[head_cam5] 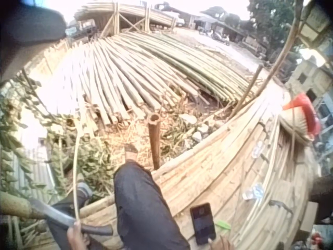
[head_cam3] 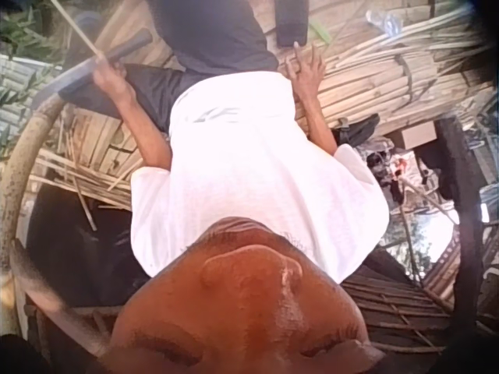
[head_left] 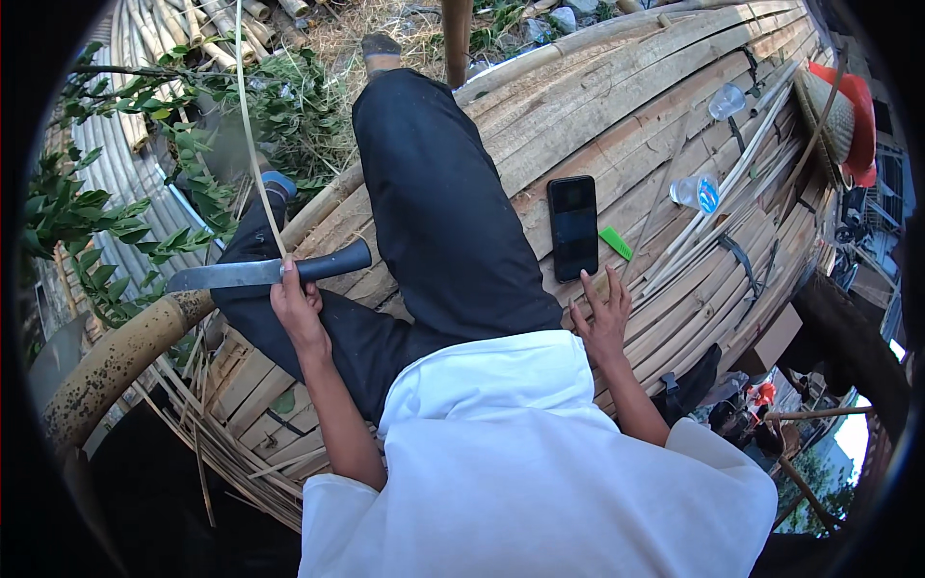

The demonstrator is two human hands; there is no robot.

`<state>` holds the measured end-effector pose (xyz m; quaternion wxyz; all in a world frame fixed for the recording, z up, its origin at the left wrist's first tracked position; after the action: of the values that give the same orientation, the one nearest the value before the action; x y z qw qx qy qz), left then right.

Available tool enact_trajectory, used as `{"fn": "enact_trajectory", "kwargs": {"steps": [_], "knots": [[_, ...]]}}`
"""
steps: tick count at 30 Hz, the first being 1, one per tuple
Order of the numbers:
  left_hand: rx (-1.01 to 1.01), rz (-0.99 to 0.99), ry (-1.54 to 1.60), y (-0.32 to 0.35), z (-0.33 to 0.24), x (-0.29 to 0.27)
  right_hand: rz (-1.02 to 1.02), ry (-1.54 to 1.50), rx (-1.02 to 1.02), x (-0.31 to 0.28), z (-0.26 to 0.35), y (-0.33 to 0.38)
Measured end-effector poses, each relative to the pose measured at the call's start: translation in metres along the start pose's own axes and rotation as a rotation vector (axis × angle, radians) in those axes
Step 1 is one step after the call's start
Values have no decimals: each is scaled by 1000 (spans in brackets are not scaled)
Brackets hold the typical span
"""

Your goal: The person shaves a thin bamboo stick using a machete while sitting on a bamboo platform.

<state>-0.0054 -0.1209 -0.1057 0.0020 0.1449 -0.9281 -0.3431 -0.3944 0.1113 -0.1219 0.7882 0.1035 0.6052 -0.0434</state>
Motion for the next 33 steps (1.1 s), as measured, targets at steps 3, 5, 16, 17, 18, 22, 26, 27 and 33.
{"fn": "enact_trajectory", "kwargs": {"steps": [3, 5, 16, 17, 18, 22, 26, 27, 33], "knots": [[-4, -5, 3, 0, 0, 1, 30, 42, -15, 5, 2, -1], [-6, -12, 0, 1, 1, 1, 25, 26, -15, 5, 2, -2], [-15, -21, -59, 0, 2, 3, -4, -3, -29, 0, 1, -9], [-16, -23, -59, 0, 3, 3, -9, -19, -22, -5, 3, -13], [-14, -20, -56, 0, 3, 3, -15, -34, -16, -7, 4, -16], [-8, -33, -69, 1, 1, 3, -44, -56, -40, -8, 5, -30], [2, -7, -69, -1, 4, 2, -100, -111, -11, -10, 7, -48], [-3, -14, -78, 0, 5, 2, -106, -149, 15, -11, 7, -51], [-1, -24, -102, 0, 6, 3, -119, -162, 2, -8, 5, -49]]}}
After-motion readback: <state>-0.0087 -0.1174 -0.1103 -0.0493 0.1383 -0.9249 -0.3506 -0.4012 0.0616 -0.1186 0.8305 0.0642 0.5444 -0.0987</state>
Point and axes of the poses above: each hand's wrist, its own y-axis away from the middle knuckle, its own x-axis out of the palm, z = x × y, the point moved 6 cm from there along -y, towards the middle knuckle, and after that the axes turned 10 degrees about -x, right-handed, at the moved point
